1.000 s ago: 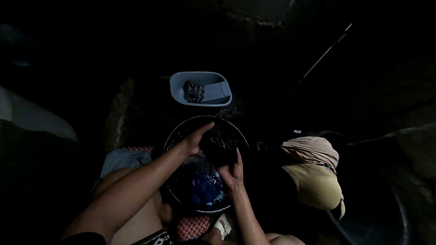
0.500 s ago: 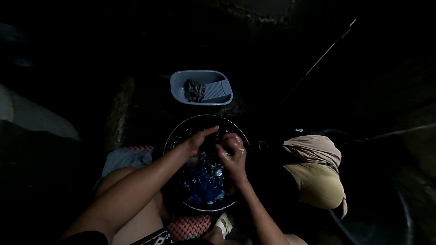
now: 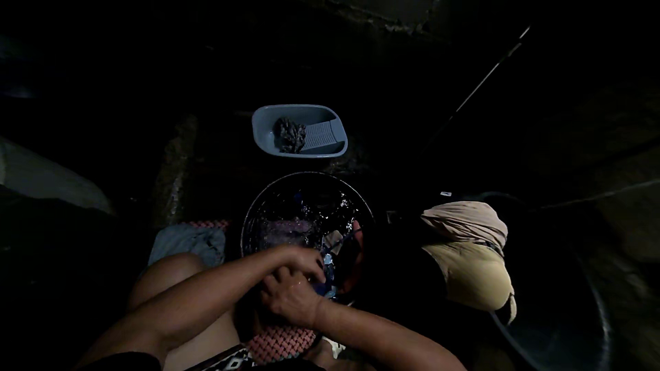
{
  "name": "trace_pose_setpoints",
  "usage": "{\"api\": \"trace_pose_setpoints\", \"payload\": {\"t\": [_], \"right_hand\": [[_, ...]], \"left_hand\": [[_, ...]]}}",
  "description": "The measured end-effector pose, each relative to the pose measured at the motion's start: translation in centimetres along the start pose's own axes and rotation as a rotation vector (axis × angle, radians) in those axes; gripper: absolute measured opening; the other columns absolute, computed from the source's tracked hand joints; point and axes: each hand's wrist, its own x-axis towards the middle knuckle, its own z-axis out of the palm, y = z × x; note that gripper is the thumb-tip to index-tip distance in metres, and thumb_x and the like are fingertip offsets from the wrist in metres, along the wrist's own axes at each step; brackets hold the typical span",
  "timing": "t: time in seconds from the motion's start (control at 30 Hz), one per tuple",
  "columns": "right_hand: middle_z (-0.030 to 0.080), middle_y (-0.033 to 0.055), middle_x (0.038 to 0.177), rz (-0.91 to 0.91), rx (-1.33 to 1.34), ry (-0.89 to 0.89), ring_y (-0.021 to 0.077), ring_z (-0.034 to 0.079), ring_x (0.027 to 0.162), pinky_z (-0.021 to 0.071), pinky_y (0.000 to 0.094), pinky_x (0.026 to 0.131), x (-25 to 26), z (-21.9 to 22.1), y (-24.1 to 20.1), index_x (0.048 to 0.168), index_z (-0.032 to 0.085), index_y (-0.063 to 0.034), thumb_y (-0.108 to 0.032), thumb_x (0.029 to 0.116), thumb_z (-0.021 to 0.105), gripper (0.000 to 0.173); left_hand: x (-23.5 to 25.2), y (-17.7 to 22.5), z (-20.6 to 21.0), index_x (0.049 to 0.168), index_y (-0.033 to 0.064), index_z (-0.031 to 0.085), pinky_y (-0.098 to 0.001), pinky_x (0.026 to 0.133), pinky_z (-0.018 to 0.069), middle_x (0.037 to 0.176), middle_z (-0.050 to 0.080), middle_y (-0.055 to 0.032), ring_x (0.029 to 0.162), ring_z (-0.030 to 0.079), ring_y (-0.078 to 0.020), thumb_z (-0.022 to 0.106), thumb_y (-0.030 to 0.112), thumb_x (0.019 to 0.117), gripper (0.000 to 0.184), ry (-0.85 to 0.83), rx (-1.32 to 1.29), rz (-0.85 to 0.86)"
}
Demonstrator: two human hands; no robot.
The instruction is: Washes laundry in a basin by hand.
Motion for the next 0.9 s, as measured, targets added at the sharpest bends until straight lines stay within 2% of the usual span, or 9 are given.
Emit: {"api": "trace_pose_setpoints", "payload": {"t": [0.17,0.3,0.43,0.5,0.6,0.7,0.77,0.83,0.9], "right_hand": [[0.072,0.0184,0.098,-0.116,0.150,-0.182,0.0322,0.073,0.083,0.0586,0.0434,0.065,-0.1,2.0,-2.1,0.108,0.072,0.0027,-0.001,0.0930,0.063,0.018],[0.072,0.0127,0.095,-0.143,0.124,-0.012,0.0286,0.072,0.082,0.0595,0.0409,0.064,-0.5,3.9,-0.2,0.099,0.073,-0.0055,-0.005,0.0900,0.067,0.011],[0.073,0.0183,0.102,0.355,0.636,-0.083,0.0351,0.071,0.099,0.0553,0.0565,0.087,-0.6,2.8,5.4,0.101,0.074,-0.0004,-0.023,0.0962,0.065,0.024],[0.070,0.0159,0.101,0.702,0.912,-0.113,0.0267,0.067,0.097,0.0517,0.0510,0.090,0.0,2.2,9.5,0.104,0.071,0.0013,-0.026,0.0975,0.063,0.029],[0.067,0.0078,0.091,0.965,1.110,0.161,0.0094,0.061,0.082,0.0515,0.0312,0.079,1.9,-1.1,14.3,0.102,0.069,0.0041,-0.013,0.1008,0.059,0.019],[0.064,0.0125,0.111,1.045,1.303,0.635,0.0120,0.061,0.094,0.0526,0.0315,0.084,4.0,-3.9,18.7,0.125,0.057,0.0071,-0.017,0.1077,0.046,0.031],[0.053,0.0133,0.134,1.050,1.368,0.852,0.0168,0.060,0.107,0.0543,0.0346,0.084,5.6,-4.8,21.0,0.151,0.034,-0.0063,-0.033,0.1088,0.040,0.051],[0.039,0.0215,0.154,1.031,1.220,0.863,0.0241,0.053,0.128,0.0489,0.0379,0.101,7.4,-4.0,22.4,0.160,0.020,-0.0044,-0.027,0.1071,0.049,0.065],[0.040,0.0312,0.153,0.931,1.046,0.626,0.0356,0.047,0.138,0.0413,0.0477,0.114,8.5,0.3,22.5,0.154,0.031,0.0078,-0.018,0.1014,0.060,0.065]], "left_hand": [[0.8,0.2,2.6,0.125,-0.0118,0.062,-0.0607,0.103,0.0404,0.124,0.061,-0.0363,0.120,0.057,-0.0477,0.056,0.016,0.1044,0.035,-0.192,0.380,-0.045],[0.1,0.0,1.4,0.127,-0.0106,0.062,-0.0608,0.106,0.0388,0.129,0.060,-0.0344,0.124,0.056,-0.0464,0.057,0.017,0.1043,0.036,-0.021,0.223,-0.117],[0.9,-3.0,-3.6,0.133,-0.0034,0.058,-0.0577,0.107,0.0432,0.132,0.060,-0.0262,0.125,0.058,-0.0396,0.056,0.029,0.1056,0.043,0.424,-0.053,-0.007],[0.3,-4.0,-6.4,0.137,-0.0023,0.056,-0.0556,0.110,0.0421,0.140,0.056,-0.0260,0.130,0.055,-0.0389,0.057,0.029,0.1053,0.044,0.649,-0.207,0.042],[-0.8,-5.5,-9.1,0.138,-0.0024,0.054,-0.0535,0.110,0.0433,0.145,0.051,-0.0256,0.131,0.054,-0.0381,0.058,0.025,0.1053,0.042,0.912,-0.448,0.074],[-2.2,-6.1,-10.1,0.139,-0.0002,0.052,-0.0523,0.102,0.0462,0.141,0.052,-0.0241,0.125,0.055,-0.0352,0.054,0.022,0.1070,0.039,1.008,-0.693,0.115],[-3.0,-6.0,-10.4,0.139,0.0026,0.052,-0.0518,0.099,0.0457,0.141,0.052,-0.0218,0.122,0.055,-0.0332,0.051,0.022,0.1083,0.036,1.014,-0.745,0.134],[-3.3,-6.2,-10.6,0.138,0.0035,0.052,-0.0528,0.101,0.0457,0.141,0.053,-0.0217,0.123,0.055,-0.0334,0.051,0.021,0.1084,0.035,1.025,-0.737,0.152],[-3.3,-6.5,-10.7,0.136,0.0033,0.054,-0.0505,0.099,0.0480,0.137,0.055,-0.0214,0.119,0.058,-0.0318,0.053,0.020,0.1076,0.033,1.042,-0.701,0.146]]}}
